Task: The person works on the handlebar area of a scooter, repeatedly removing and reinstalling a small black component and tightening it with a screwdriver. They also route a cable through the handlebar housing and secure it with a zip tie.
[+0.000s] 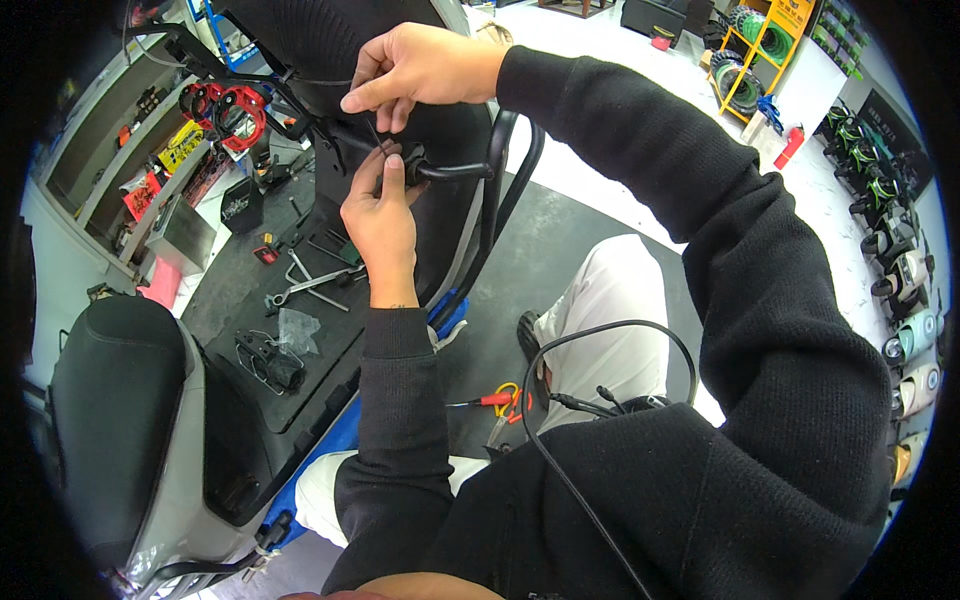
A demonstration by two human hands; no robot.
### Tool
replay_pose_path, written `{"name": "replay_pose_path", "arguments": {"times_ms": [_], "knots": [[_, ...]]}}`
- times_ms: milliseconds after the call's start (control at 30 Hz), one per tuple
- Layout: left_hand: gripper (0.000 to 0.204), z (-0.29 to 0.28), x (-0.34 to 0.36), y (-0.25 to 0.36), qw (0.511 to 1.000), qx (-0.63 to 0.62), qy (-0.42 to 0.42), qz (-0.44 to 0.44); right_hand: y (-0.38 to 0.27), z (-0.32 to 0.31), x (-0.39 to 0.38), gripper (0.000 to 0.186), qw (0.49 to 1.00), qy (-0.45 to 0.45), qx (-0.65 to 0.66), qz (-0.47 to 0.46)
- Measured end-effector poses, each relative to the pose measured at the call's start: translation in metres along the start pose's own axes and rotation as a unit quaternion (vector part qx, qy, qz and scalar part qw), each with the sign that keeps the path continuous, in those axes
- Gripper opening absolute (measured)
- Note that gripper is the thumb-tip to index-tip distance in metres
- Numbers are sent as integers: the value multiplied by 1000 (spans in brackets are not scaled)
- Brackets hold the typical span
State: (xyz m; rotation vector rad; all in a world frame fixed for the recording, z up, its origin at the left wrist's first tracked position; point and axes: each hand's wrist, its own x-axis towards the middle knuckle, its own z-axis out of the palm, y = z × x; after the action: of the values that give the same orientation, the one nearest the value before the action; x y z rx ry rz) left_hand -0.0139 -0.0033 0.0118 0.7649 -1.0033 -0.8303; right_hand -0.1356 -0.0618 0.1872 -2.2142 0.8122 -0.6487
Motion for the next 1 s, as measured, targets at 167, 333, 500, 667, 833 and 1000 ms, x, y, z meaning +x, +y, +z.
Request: {"name": "replay_pose_path", "arguments": {"times_ms": [167, 333, 500, 667, 833, 1000], "knots": [[34, 1, 0, -4, 1000, -17, 8, -3, 12, 29, -10, 42, 966, 202, -142, -71], [26, 1, 2, -1, 999, -45, 4, -14, 23, 35, -14, 44, 956, 103, 274, -2], [33, -6, 7, 4, 998, -40, -39, -20, 28, 30, -12, 56, 894, -79, 439, 43], [35, -14, 14, 9, 994, -51, -65, -73, 47, 31, -6, 53, 853, -81, 514, 35], [37, -28, 27, 19, 985, -21, -141, -100, 59, 24, -6, 38, 818, -130, 560, 2], [37, -36, 41, 28, 973, 2, -190, -135, 53, 37, -6, 27, 843, 17, 537, 23]]}}
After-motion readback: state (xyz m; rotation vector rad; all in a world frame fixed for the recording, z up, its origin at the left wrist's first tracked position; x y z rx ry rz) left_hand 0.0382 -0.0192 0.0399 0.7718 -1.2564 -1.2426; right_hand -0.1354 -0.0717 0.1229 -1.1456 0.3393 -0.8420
